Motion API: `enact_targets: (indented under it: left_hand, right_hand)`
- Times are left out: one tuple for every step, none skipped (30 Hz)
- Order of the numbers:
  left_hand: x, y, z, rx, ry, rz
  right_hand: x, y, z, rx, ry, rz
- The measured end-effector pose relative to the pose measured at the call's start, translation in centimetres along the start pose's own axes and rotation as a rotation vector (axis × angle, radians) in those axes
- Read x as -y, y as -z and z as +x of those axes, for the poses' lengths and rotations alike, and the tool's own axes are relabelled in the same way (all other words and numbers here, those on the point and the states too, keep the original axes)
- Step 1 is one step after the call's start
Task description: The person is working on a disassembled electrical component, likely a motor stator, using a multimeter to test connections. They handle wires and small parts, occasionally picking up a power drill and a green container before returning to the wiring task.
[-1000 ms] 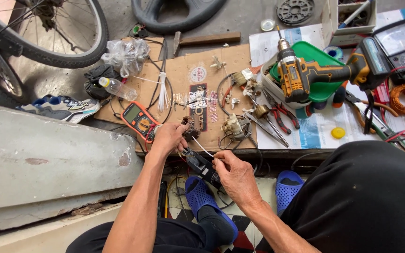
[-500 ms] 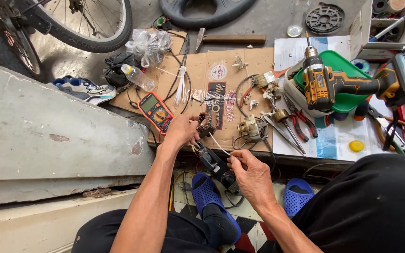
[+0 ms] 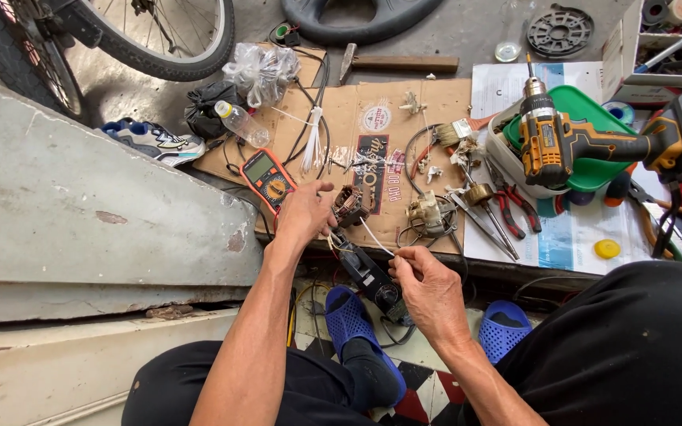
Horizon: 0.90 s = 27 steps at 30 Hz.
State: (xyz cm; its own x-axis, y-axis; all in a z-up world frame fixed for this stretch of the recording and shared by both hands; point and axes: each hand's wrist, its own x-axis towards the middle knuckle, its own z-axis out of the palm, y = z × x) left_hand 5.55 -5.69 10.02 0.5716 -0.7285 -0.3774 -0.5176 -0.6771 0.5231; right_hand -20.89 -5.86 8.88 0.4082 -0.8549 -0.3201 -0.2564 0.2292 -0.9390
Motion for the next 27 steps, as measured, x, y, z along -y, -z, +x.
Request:
enact_targets:
  left_hand:
    - [0.3,-0.3,0.0,-0.002,0.002,-0.001]
    - [0.5,-0.7,0.0,0.01,-0.009,-0.002]
    - [0.6,-1.2,0.0,0.022,-0.02,-0.003]
    - [0.5,-1.3,-0.4,0.028,-0.024,-0.001]
    - [0.3,-1.5,-0.8,0.04,-0.021,0.002]
    - [0.1,-1.6,-1.1,0.049,-0.019,0.006]
    - [0.0,-1.7,-1.1,0.053,-0.023,0.01]
    - [0.0,-1.7,-1.0,0.051,-0.007,0.012]
    - [-0.1,-1.8,-1.0,0.049,0.009,0.015]
    - [0.3,-2.1,-0.4,0.051,0.005,0.018]
    - [0.7,-2.4,0.2,0.05,0.011,0.019]
    - [1.2,-2.7,0.8,0.048,0.019,0.02]
    - [0.7,-2.7,0.5,0.05,0.018,0.024]
    - [0.3,-2.6,0.2,0.05,0.025,0.029]
    - [-0.2,-2.6,-0.2,0.05,0.032,0.034]
    - [-0.4,-2.7,-0.2,0.055,0.032,0.039]
    - [-0.5,-2.7,-0.2,0.058,0.047,0.025]
    - [-0.7,-2.9,-0.3,0.064,0.063,0.01]
    - [-0.6,-3.1,-0.2,0.071,0.064,0.014]
    - [-0.4,-3.3,0.0,0.079,0.074,0.007]
    - [-0.3,-3.4,0.2,0.088,0.083,0.0]
    - [-0.5,-3.4,0.1,0.092,0.082,0.005]
    - [-0.7,-3.4,0.0,0.09,0.079,0.009]
    - [-0.9,-3.5,-0.2,0.089,0.075,0.013]
    - [-0.7,-3.7,0.1,0.096,0.073,0.018]
    - [-0.5,-3.9,0.3,0.091,0.073,0.038]
    - [-0.3,-4.1,0.5,0.086,0.073,0.058]
  right_hand:
    - [0.5,0.2,0.3,0.002,0.0,-0.001]
    - [1.0,0.5,0.5,-0.001,0.041,-0.108]
    - [1.4,0.8,0.7,-0.004,0.08,-0.217]
    - [1.6,1.2,1.5,-0.01,0.075,-0.216]
    - [1.8,1.6,2.4,0.005,0.111,-0.339]
    - [2.0,2.0,3.4,0.022,0.148,-0.46]
    - [2.5,2.3,4.3,0.017,0.144,-0.458]
    - [3.1,2.6,5.3,0.072,0.192,-0.511]
    - [3.7,2.9,6.2,0.128,0.24,-0.564]
    - [4.0,2.9,7.2,0.123,0.238,-0.562]
    - [4.3,3.0,8.1,0.164,0.243,-0.601]
    - [4.5,3.1,9.0,0.208,0.249,-0.639]
    - [4.7,2.9,9.3,0.205,0.247,-0.636]
    - [4.8,2.8,9.6,0.225,0.225,-0.634]
    - [5.0,2.6,9.8,0.245,0.204,-0.632]
    - [5.3,2.7,9.8,0.243,0.199,-0.629]
    - [5.6,2.7,9.8,0.261,0.213,-0.644]
    - [5.9,2.8,9.8,0.278,0.225,-0.661]
    - [6.2,3.0,9.6,0.277,0.218,-0.658]
    - [6.6,3.2,9.5,0.272,0.196,-0.647]
    - [6.9,3.3,9.4,0.267,0.175,-0.635]
    - [6.9,3.3,9.5,0.265,0.17,-0.631]
    - [6.9,3.3,9.6,0.259,0.163,-0.612]
    - [6.8,3.3,9.7,0.251,0.155,-0.593]
    - [7.0,3.2,9.6,0.247,0.149,-0.589]
    - [7.2,3.2,9.4,0.258,0.163,-0.598]
    - [7.4,3.2,9.3,0.27,0.177,-0.608]
